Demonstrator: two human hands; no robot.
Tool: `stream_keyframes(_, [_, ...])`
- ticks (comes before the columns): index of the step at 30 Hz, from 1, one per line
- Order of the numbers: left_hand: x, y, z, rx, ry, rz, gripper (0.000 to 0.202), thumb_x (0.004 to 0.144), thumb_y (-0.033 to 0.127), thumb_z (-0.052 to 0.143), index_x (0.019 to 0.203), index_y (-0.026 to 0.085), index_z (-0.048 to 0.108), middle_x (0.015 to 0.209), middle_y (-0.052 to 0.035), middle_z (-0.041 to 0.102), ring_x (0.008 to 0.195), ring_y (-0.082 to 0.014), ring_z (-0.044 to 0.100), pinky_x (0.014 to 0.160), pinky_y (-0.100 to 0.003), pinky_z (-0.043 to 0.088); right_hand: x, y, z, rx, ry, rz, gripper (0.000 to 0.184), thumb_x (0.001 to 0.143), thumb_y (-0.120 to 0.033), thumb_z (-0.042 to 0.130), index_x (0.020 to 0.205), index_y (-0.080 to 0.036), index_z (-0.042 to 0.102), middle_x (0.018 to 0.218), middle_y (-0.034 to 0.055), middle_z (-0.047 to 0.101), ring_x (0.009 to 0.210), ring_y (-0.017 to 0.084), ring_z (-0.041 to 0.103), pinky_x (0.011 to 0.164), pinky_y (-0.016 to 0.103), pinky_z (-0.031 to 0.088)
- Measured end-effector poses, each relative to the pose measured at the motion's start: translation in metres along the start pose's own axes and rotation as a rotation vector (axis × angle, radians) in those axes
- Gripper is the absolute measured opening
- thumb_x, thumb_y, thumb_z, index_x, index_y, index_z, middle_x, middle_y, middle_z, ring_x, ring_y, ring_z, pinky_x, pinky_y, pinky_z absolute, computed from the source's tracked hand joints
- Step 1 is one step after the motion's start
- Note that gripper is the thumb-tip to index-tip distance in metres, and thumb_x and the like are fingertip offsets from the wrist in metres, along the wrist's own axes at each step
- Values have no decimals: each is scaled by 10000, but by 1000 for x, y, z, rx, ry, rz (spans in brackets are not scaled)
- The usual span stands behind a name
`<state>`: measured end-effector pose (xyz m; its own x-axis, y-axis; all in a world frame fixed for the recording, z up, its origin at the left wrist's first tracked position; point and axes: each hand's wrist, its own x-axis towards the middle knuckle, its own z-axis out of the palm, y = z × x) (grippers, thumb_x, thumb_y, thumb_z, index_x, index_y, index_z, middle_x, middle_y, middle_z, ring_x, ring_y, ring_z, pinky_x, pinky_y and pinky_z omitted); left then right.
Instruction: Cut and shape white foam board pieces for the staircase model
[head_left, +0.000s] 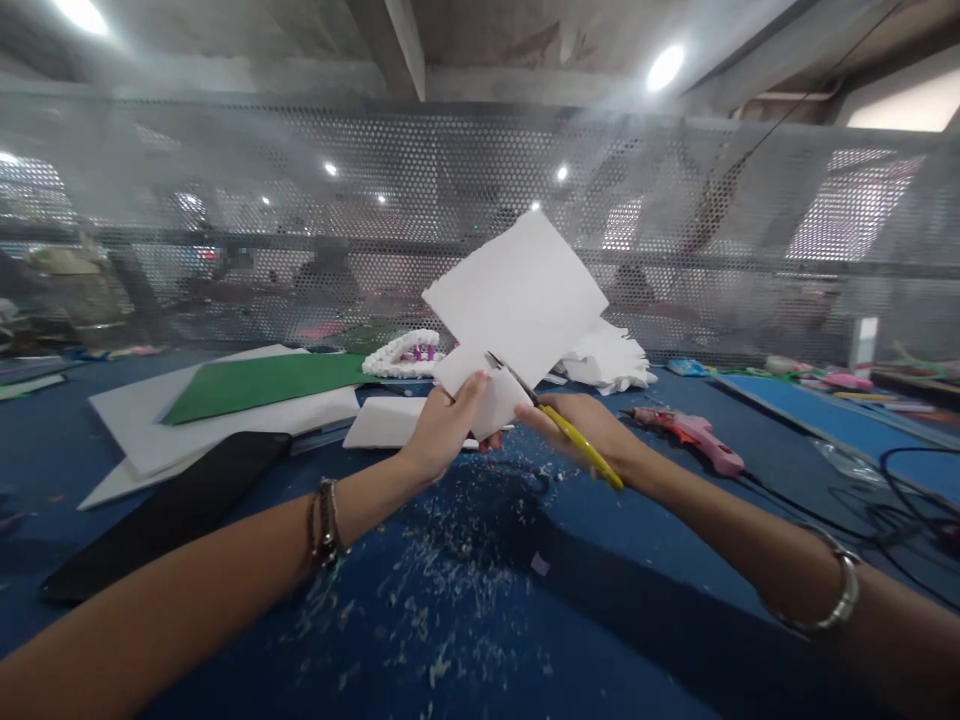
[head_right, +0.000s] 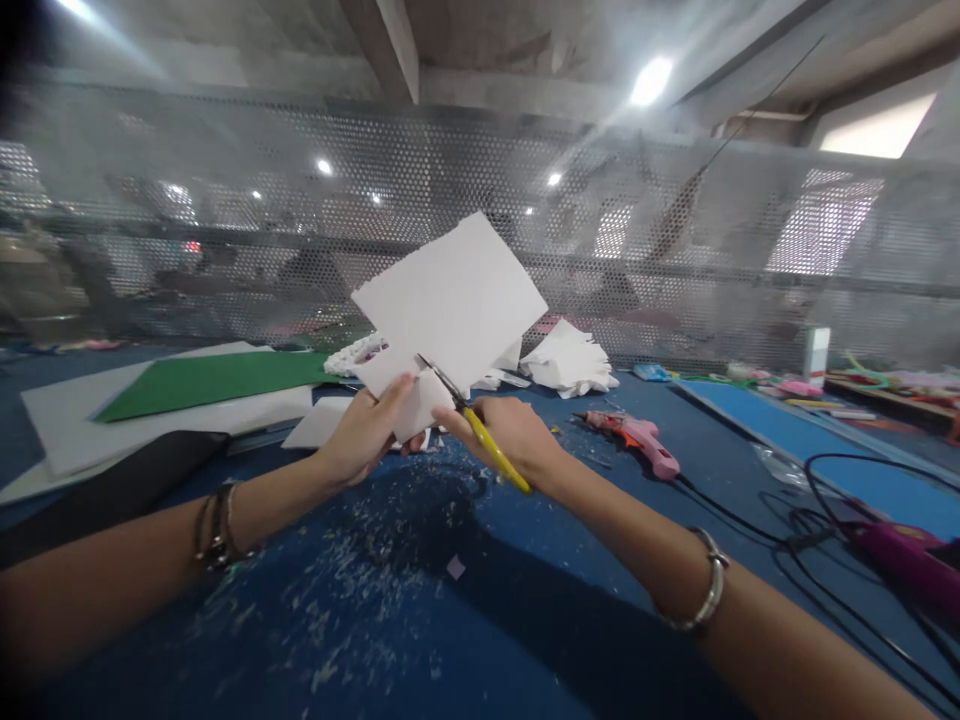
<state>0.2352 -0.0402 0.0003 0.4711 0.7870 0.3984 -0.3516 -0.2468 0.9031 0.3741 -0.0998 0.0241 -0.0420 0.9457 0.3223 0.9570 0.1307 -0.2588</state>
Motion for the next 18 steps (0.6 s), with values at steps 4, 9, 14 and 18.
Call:
stream_keyframes(4, [0,0,1,-13,-26,-20,250,761,398,463,710,155,494,391,48,477,284,-84,439,292,-180,338,-1,-1,-3,33,17,-57,471,752,-581,295,521,-189,416,483,6,463,444,113,406,449,244,260])
stream_keyframes(9, [7,1,-10,44,-140,-84,284,734,453,472,748,170,484,438,42,498,280,-76,434,299,-173,331,0,0,-6,111,-13,-117,479,780,-563,235,482,-199,328,431,-20,385,408,89,353,442,244,257])
stream_keyframes(14, [12,4,-27,253,-429,-223,236,687,387,551,696,156,602,483,-14,580,304,-83,446,307,-166,293,1,1,-8,182,-4,-66,484,810,-510,231,451,-196,314,374,-39,339,372,73,308,432,245,231])
stream_keyframes(18, [15,4,-38,425,-495,-217,94,484,162,696,550,186,633,475,10,589,395,-88,463,370,-150,302,1,2,-6,200,5,-36,496,795,-546,250,451,-195,322,364,-45,331,359,70,299,421,244,217])
